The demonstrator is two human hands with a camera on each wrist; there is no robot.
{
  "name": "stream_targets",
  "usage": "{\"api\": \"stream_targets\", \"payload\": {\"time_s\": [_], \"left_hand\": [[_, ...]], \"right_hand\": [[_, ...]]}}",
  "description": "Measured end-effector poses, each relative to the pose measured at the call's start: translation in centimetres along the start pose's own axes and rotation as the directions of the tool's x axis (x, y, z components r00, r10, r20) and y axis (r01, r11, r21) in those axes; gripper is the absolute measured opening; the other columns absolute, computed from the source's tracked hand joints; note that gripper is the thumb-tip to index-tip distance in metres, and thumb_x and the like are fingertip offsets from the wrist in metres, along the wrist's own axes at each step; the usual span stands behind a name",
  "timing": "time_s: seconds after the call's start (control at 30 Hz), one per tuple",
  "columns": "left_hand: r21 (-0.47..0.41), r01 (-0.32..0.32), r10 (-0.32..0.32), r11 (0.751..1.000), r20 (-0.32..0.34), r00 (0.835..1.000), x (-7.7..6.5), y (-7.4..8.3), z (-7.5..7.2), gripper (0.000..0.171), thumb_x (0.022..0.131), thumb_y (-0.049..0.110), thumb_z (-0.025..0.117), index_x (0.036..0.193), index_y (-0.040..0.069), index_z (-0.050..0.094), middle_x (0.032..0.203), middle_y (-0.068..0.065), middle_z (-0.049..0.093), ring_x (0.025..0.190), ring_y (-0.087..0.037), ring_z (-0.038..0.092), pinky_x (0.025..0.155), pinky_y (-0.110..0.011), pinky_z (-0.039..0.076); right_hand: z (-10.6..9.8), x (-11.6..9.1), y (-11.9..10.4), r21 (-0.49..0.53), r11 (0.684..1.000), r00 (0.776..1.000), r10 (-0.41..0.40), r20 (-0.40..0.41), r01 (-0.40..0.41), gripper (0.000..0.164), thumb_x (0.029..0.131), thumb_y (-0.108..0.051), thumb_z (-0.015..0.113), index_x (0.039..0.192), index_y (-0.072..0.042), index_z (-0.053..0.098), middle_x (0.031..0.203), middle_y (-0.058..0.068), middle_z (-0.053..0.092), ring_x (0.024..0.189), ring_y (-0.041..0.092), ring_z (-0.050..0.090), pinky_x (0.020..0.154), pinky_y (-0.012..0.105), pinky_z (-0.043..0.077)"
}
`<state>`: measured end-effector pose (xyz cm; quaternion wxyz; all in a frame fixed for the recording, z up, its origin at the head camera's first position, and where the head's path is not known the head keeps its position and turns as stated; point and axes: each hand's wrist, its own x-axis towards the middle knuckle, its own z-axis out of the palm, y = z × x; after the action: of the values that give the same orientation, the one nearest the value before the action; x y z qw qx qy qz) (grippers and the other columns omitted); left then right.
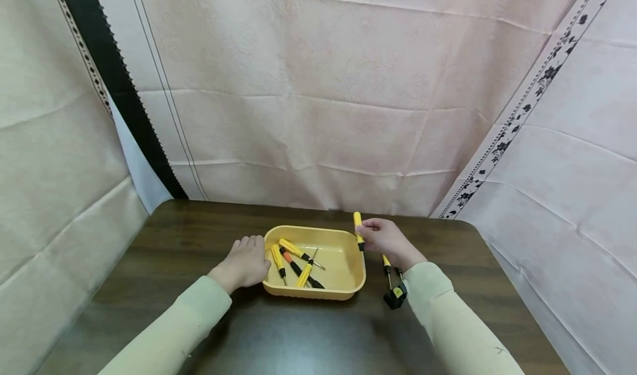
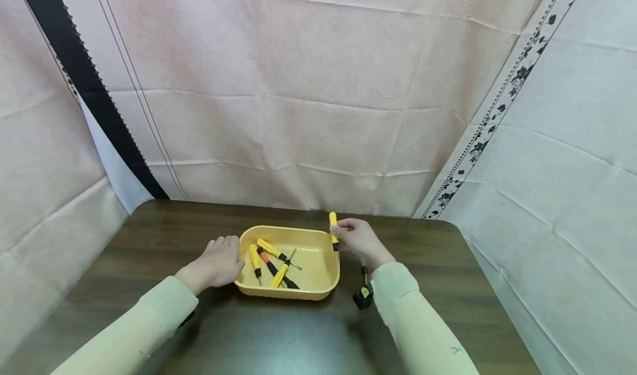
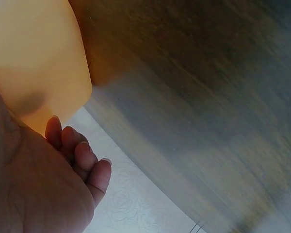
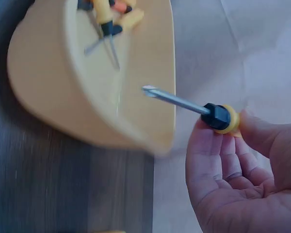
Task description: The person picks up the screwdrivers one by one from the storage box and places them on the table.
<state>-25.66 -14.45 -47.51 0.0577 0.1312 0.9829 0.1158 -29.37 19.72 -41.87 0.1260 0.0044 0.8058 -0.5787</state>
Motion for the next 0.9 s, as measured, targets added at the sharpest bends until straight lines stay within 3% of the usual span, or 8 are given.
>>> {"api": "stream_targets", "payload": {"time_s": [0.33,0.63,0.9], "left_hand": [[0.007,0.004,-0.004,1.000,0.025,1.000,-0.2,0.2,-0.6,0.043,0.095,0.031,0.049,0.121,-0.003,0.042,0.105,-0.012,0.045,0.095,-0.027,0.039,0.088,-0.045,0.030],[-0.009,0.015,-0.015,1.000,0.029,0.999,-0.2,0.2,-0.5,0.044,0.095,0.030,0.047,0.123,-0.004,0.042,0.106,-0.013,0.046,0.094,-0.027,0.039,0.088,-0.046,0.031],[-0.016,0.020,-0.020,1.000,0.022,1.000,-0.4,0.5,-0.7,0.040,0.095,0.027,0.047,0.119,-0.004,0.043,0.102,-0.012,0.045,0.092,-0.027,0.038,0.087,-0.046,0.031]], "right_hand": [[-5.1,-0.5,3.4,-0.035,0.998,0.998,0.047,-0.052,-0.049,0.042,0.097,-0.029,0.059,0.122,0.003,0.054,0.102,0.010,0.054,0.089,0.021,0.054,0.085,0.042,0.049],[-7.7,-0.5,6.3,-0.006,0.993,0.991,0.116,-0.067,-0.117,0.044,0.099,-0.019,0.055,0.131,0.009,0.047,0.123,0.023,0.053,0.097,0.021,0.060,0.086,0.040,0.050],[-8.8,-0.6,7.4,-0.016,0.985,0.982,0.171,-0.085,-0.173,0.046,0.099,-0.018,0.056,0.132,0.011,0.046,0.126,0.026,0.052,0.101,0.024,0.060,0.085,0.040,0.051]]}}
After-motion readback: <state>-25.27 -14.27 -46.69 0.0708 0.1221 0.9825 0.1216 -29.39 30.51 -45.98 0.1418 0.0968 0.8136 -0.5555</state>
